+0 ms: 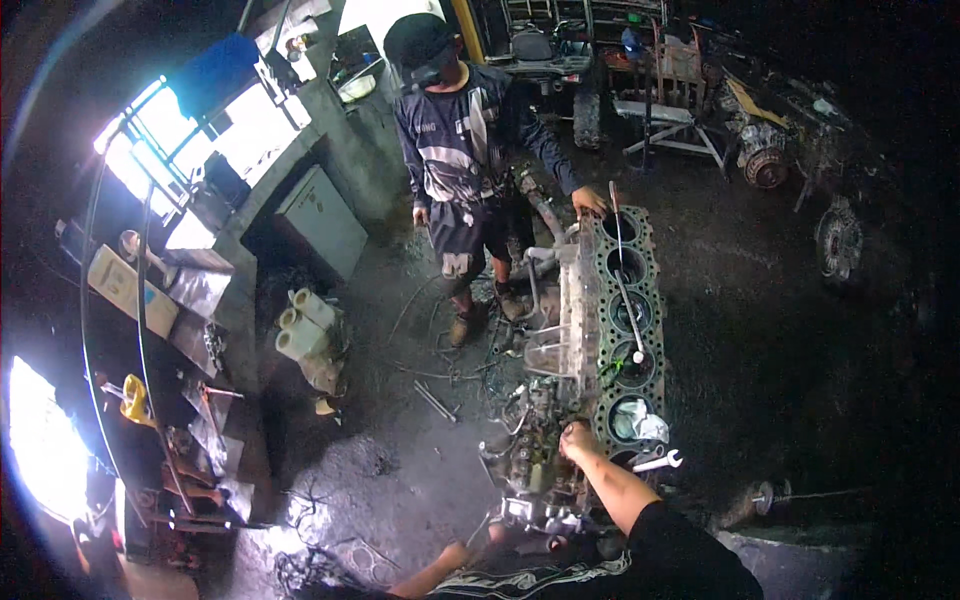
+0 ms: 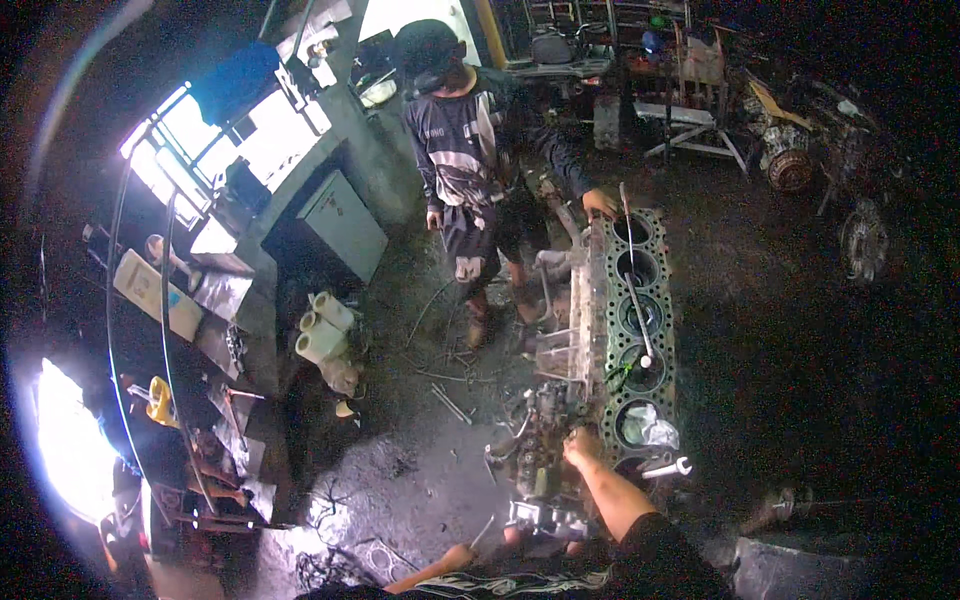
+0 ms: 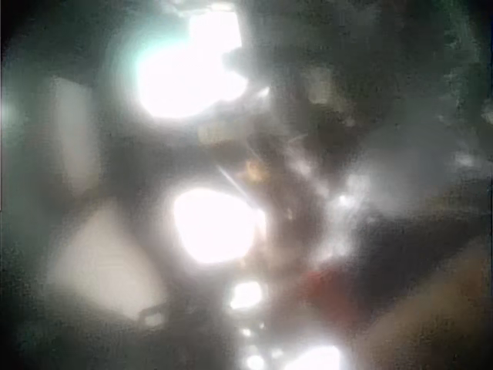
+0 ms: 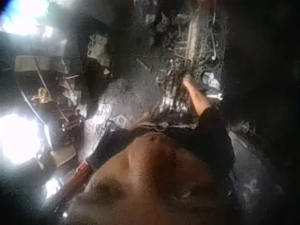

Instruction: The person uses a wrench and a screwdriver to remove bolts and components from an engine block while working with another person.

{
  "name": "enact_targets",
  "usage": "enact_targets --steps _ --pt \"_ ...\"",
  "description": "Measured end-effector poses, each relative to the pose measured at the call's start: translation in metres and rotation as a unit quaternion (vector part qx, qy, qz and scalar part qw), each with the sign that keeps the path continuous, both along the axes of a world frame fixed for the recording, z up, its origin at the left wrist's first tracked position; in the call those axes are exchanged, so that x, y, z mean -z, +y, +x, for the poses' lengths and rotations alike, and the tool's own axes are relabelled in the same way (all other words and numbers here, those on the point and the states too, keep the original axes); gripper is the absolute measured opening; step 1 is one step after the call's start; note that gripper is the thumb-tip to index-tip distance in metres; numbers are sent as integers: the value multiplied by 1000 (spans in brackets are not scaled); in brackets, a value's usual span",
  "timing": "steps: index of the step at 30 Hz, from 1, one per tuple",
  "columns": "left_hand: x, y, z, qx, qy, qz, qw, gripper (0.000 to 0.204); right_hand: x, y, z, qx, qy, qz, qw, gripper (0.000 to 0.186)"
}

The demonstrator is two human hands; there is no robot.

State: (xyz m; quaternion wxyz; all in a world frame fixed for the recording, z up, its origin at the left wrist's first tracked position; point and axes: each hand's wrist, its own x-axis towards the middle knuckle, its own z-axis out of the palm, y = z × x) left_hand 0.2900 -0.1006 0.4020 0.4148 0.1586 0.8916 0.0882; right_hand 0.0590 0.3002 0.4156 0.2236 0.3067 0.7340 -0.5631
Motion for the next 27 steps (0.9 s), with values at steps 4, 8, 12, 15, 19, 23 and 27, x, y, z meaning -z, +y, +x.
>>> enact_targets --steps 4,8,12,15,19,23,27 --pt "-48 -29 6 -275 -147 39 949 46 0 -2 14 -164 96 344 920 34" --pt "-53 -81 34 -347 -182 -58 918 46 1 -19 10 -151 -4 345 926 41" --pt "-44 -148 60 -276 -163 -29 947 44 46 -15 7 -77 46 354 931 41" --pt "-29 -168 56 -227 -163 1 960 44 80 39 -1 -109 129 375 912 38" --pt "-9 -217 84 -78 -124 -29 989 48 78 -3 3 -34 183 379 907 50" --pt "-23 -206 75 -190 -134 -89 969 53 67 6 12 -92 187 398 893 51" --pt "-23 -210 66 -290 -176 -100 935 55 80 -13 9 -94 240 390 884 42"
